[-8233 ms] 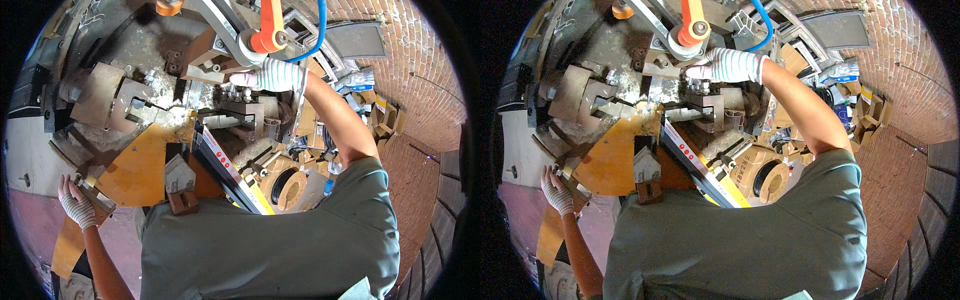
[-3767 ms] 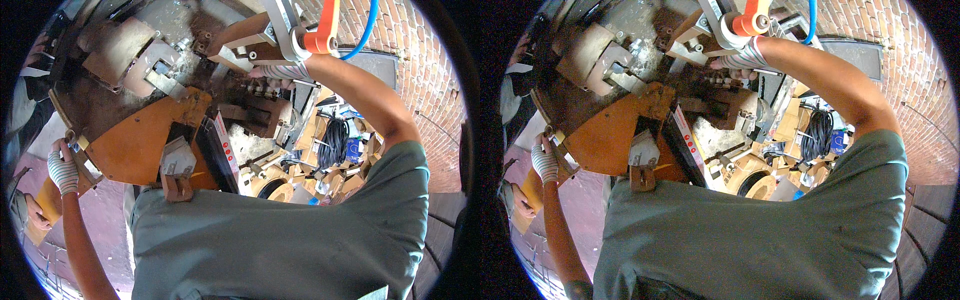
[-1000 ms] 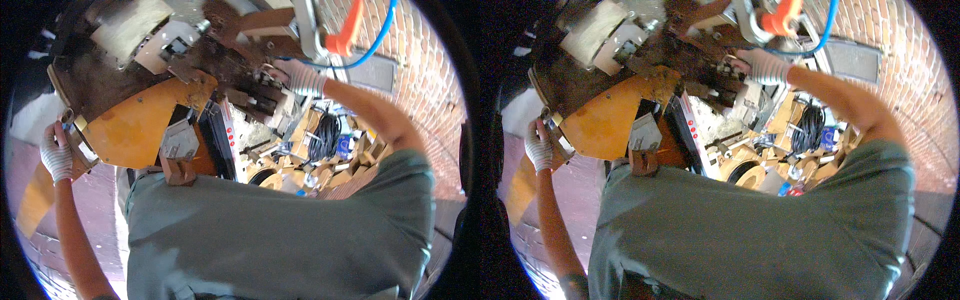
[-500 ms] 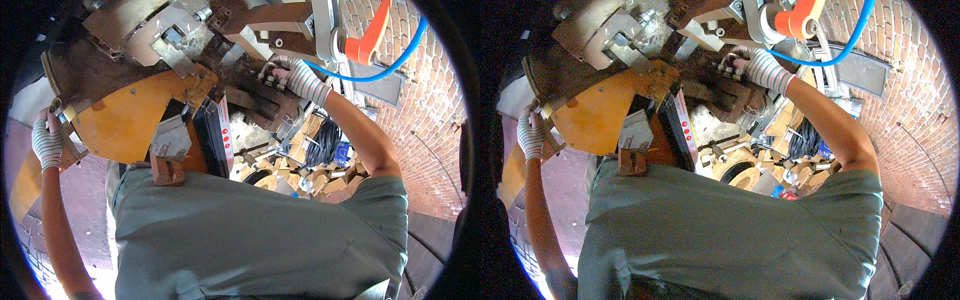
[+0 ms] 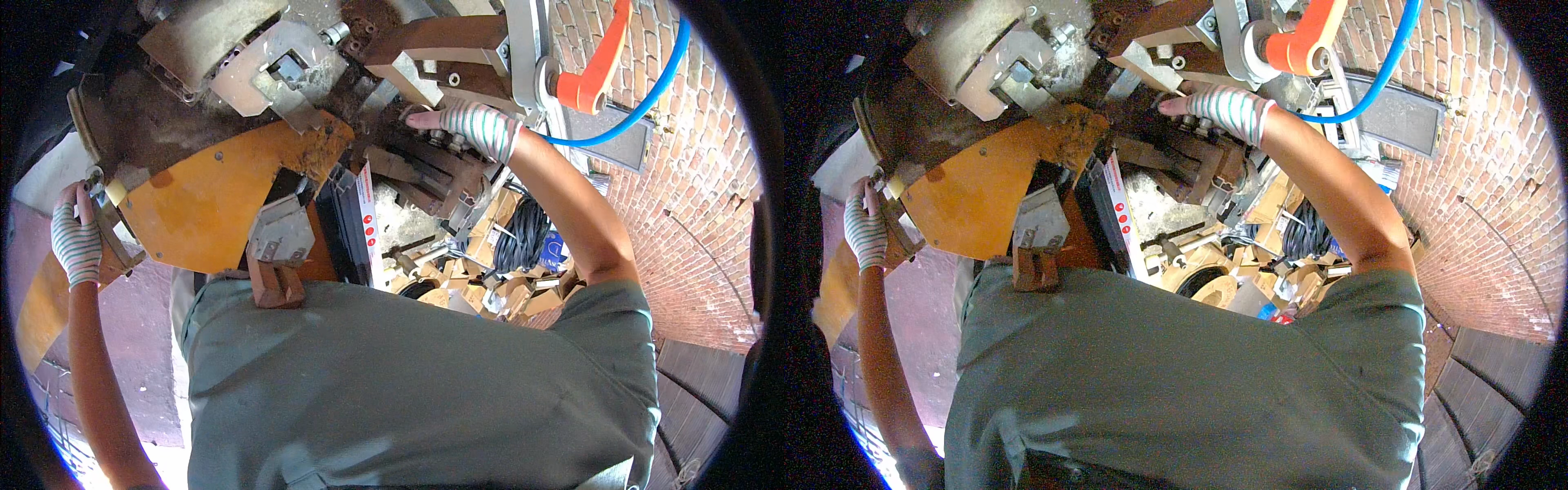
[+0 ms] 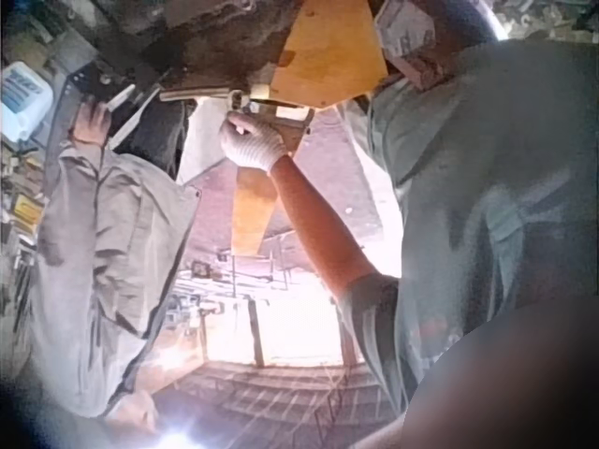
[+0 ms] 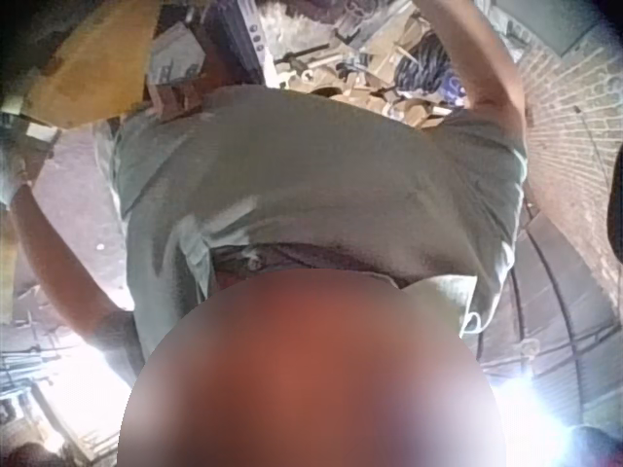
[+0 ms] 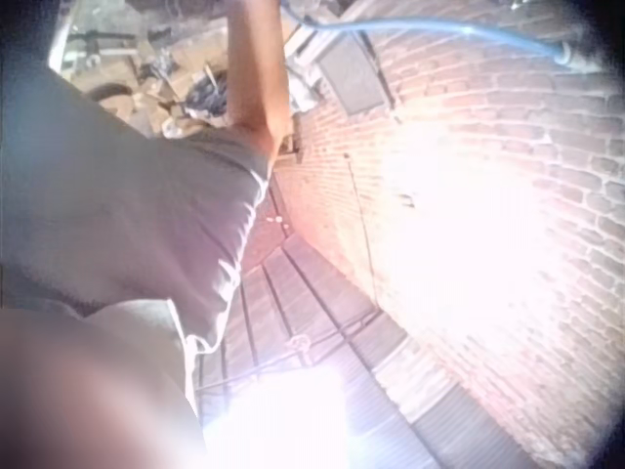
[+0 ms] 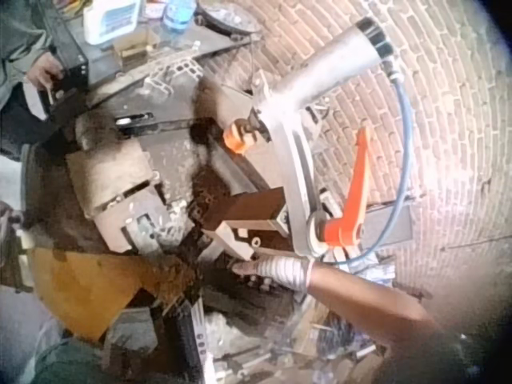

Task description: The person operates a metal cutting saw to cut aluminum profiles. They place the profiles into the saw, secure them, and activate the cutting mechanism. After each cut, they remove the cut piece and prepare the next profile for cutting.

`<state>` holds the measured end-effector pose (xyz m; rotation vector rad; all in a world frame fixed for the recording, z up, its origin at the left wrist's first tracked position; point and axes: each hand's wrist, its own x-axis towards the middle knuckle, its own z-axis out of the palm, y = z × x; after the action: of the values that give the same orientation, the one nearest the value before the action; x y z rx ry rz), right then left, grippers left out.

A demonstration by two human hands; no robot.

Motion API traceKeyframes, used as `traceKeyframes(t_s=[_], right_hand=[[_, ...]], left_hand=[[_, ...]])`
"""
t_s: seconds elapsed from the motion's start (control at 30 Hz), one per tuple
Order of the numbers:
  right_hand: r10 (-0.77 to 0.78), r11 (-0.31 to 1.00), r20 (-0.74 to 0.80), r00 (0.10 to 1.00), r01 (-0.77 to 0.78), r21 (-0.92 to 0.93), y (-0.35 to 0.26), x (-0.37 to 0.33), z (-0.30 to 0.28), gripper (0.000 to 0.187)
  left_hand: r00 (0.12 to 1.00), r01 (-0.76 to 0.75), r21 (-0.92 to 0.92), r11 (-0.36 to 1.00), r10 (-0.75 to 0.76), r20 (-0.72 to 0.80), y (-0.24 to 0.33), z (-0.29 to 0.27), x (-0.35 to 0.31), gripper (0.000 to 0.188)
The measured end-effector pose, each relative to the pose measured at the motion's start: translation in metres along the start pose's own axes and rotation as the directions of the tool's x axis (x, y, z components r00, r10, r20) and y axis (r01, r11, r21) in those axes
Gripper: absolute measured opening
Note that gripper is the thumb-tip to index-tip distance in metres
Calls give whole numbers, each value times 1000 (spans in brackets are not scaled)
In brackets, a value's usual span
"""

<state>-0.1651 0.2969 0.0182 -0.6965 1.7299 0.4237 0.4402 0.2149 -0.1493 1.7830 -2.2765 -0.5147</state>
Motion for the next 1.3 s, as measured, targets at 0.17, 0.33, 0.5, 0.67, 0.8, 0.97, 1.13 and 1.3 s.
traceKeyframes(t_s=[0.17, 0.33, 0.5, 0.67, 0.8, 0.97, 1.13, 1.3], right_hand=[[-128, 990, 30, 991, 129, -54, -6, 4, -3, 57], [-87, 980, 12, 996, 88, -180, -6, 6, -7, 54], [-190, 974, 47, 981, 194, -113, 3, 16, -5, 44], [-150, 988, 46, 988, 148, 41, 13, 16, -5, 45], [-188, 982, 99, 977, 189, 2, 17, 21, -5, 53], [-284, 958, 192, 939, 285, 24, 43, 44, -12, 61], [-268, 962, 159, 950, 256, 91, 59, 75, -8, 57], [-5, 999, 49, 999, 8, -45, 53, 51, -14, 59]], left_hand=[[999, 25, 9, 1000, -25, 22, 0, -1, -2, 34], [999, 14, 27, 1000, -15, 35, -1, -2, -1, 33], [999, -15, 37, 999, 14, 30, -4, -1, -1, 32], [996, 50, -8, 999, -49, 68, -7, 1, 0, 32], [990, 111, -32, 993, -108, 86, -8, 1, -2, 33], [996, 64, 8, 998, -65, 54, -9, 2, -2, 31], [997, 56, 10, 998, -57, 51, -10, 2, -2, 28], [995, 61, -3, 998, -61, 77, -8, 1, 1, 28]])
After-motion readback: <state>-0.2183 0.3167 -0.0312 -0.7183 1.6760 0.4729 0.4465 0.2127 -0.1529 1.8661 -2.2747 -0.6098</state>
